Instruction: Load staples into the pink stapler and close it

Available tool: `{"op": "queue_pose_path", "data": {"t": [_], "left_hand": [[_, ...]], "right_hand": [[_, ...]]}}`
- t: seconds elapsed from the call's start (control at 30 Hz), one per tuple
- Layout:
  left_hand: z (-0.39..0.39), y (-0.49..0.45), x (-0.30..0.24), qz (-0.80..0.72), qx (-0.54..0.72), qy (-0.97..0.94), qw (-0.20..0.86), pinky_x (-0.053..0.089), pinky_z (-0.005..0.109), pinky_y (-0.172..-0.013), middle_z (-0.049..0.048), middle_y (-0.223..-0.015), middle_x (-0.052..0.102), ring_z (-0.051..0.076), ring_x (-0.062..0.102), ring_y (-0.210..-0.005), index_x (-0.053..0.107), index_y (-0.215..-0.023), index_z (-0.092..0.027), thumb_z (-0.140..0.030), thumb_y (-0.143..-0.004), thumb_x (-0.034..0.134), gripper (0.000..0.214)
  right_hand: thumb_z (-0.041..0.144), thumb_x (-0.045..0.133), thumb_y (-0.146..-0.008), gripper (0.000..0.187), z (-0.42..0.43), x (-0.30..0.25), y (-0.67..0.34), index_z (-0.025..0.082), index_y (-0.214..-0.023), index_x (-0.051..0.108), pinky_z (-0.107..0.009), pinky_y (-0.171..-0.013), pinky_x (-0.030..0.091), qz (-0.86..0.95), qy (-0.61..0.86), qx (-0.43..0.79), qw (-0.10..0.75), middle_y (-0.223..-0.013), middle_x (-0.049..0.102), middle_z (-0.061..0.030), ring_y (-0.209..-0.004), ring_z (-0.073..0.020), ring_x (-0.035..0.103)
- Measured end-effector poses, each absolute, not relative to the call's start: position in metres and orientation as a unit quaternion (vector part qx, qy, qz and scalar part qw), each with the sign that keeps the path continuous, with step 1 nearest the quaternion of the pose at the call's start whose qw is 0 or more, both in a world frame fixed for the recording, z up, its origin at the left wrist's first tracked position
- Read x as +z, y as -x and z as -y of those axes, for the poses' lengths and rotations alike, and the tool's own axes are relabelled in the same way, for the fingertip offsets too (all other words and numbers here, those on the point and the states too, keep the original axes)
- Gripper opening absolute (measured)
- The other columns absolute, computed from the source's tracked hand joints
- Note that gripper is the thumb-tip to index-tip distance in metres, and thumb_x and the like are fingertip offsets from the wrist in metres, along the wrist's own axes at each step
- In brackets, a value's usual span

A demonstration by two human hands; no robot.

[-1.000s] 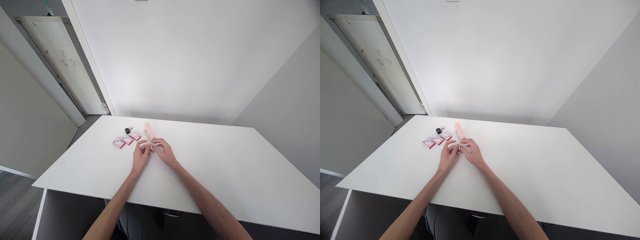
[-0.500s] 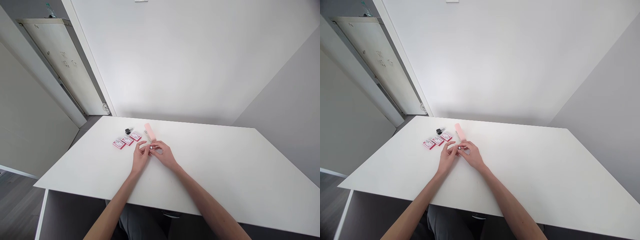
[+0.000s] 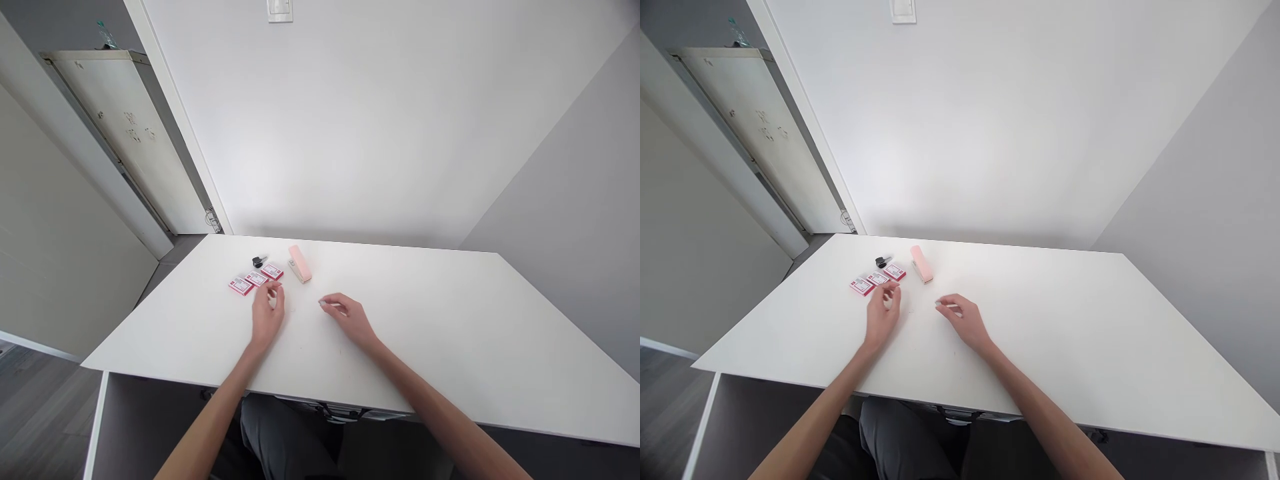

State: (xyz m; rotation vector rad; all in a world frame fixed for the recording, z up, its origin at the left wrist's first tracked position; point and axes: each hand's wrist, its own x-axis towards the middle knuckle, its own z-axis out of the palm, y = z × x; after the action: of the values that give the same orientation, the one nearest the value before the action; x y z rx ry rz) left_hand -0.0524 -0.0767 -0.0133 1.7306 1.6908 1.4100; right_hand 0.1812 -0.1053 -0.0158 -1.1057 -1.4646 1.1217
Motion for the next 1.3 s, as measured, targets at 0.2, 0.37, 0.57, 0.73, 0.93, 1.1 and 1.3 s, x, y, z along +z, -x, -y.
{"op": "queue_pose_path", "data": {"t": [0.2,0.37,0.57,0.73,0.93,1.1,1.3], "left_hand": [[0.057,0.110,-0.018,-0.689,0.389,-0.610,-0.039,0.030,0.062,-0.118,0.0221,-0.150,0.043,0.040,0.035,-0.143,0.046,-0.138,-0.015,-0.038,-0.091,0.063,0.055],[0.052,0.128,-0.019,-0.741,0.348,-0.574,0.009,0.029,0.064,-0.119,0.0232,-0.144,0.051,0.043,0.039,-0.145,0.038,-0.144,-0.013,-0.043,-0.091,0.064,0.066],[0.094,0.116,-0.018,-0.672,0.374,-0.634,0.083,0.044,0.055,-0.113,0.0180,-0.143,0.054,0.036,0.055,-0.134,0.041,-0.142,-0.019,-0.047,-0.088,0.070,0.068],[0.143,0.072,-0.025,-0.565,0.341,-0.725,0.198,0.051,0.046,-0.105,0.0122,-0.143,0.057,0.030,0.064,-0.123,0.044,-0.138,-0.027,-0.052,-0.085,0.078,0.068],[0.166,0.024,-0.021,-0.524,0.303,-0.776,0.178,0.047,0.050,-0.105,0.0132,-0.139,0.060,0.034,0.059,-0.127,0.050,-0.139,-0.028,-0.054,-0.088,0.075,0.063],[0.168,0.019,-0.009,-0.459,0.233,-0.833,0.200,0.042,0.054,-0.113,0.0116,-0.156,0.047,0.036,0.046,-0.138,0.040,-0.154,-0.032,-0.055,-0.082,0.082,0.087],[0.167,0.033,-0.002,-0.436,0.204,-0.829,0.284,0.047,0.047,-0.109,0.0070,-0.138,0.061,0.029,0.051,-0.130,0.046,-0.149,-0.035,-0.040,-0.093,0.075,0.064]], "right_hand": [[0.059,0.063,-0.094,0.036,0.164,-0.024,-0.238,0.027,-0.101,0.077,-0.045,-0.094,0.060,0.538,0.529,0.475,0.453,-0.099,0.079,-0.0074,-0.096,-0.0270,0.075],[0.058,0.064,-0.094,0.033,0.201,-0.031,-0.235,0.029,-0.104,0.075,-0.047,-0.095,0.059,0.540,0.565,0.433,0.450,-0.110,0.078,-0.0087,-0.104,-0.0302,0.073],[0.055,0.059,-0.099,0.027,0.221,-0.029,-0.223,0.031,-0.104,0.072,-0.044,-0.088,0.059,0.597,0.551,0.396,0.428,-0.112,0.075,-0.0079,-0.098,-0.0287,0.070],[0.054,0.058,-0.100,0.027,0.219,-0.026,-0.224,0.032,-0.103,0.072,-0.042,-0.083,0.058,0.607,0.549,0.395,0.418,-0.111,0.074,-0.0071,-0.095,-0.0282,0.069],[0.053,0.059,-0.100,0.027,0.218,-0.027,-0.226,0.030,-0.106,0.073,-0.040,-0.083,0.058,0.616,0.548,0.385,0.415,-0.112,0.075,-0.0071,-0.096,-0.0268,0.070],[0.051,0.058,-0.102,0.029,0.218,-0.027,-0.227,0.026,-0.110,0.072,-0.037,-0.089,0.056,0.619,0.541,0.387,0.418,-0.113,0.075,-0.0068,-0.099,-0.0243,0.069],[0.049,0.057,-0.102,0.028,0.218,-0.024,-0.226,0.026,-0.109,0.073,-0.035,-0.085,0.055,0.612,0.541,0.394,0.421,-0.112,0.074,-0.0058,-0.096,-0.0226,0.069]]}}
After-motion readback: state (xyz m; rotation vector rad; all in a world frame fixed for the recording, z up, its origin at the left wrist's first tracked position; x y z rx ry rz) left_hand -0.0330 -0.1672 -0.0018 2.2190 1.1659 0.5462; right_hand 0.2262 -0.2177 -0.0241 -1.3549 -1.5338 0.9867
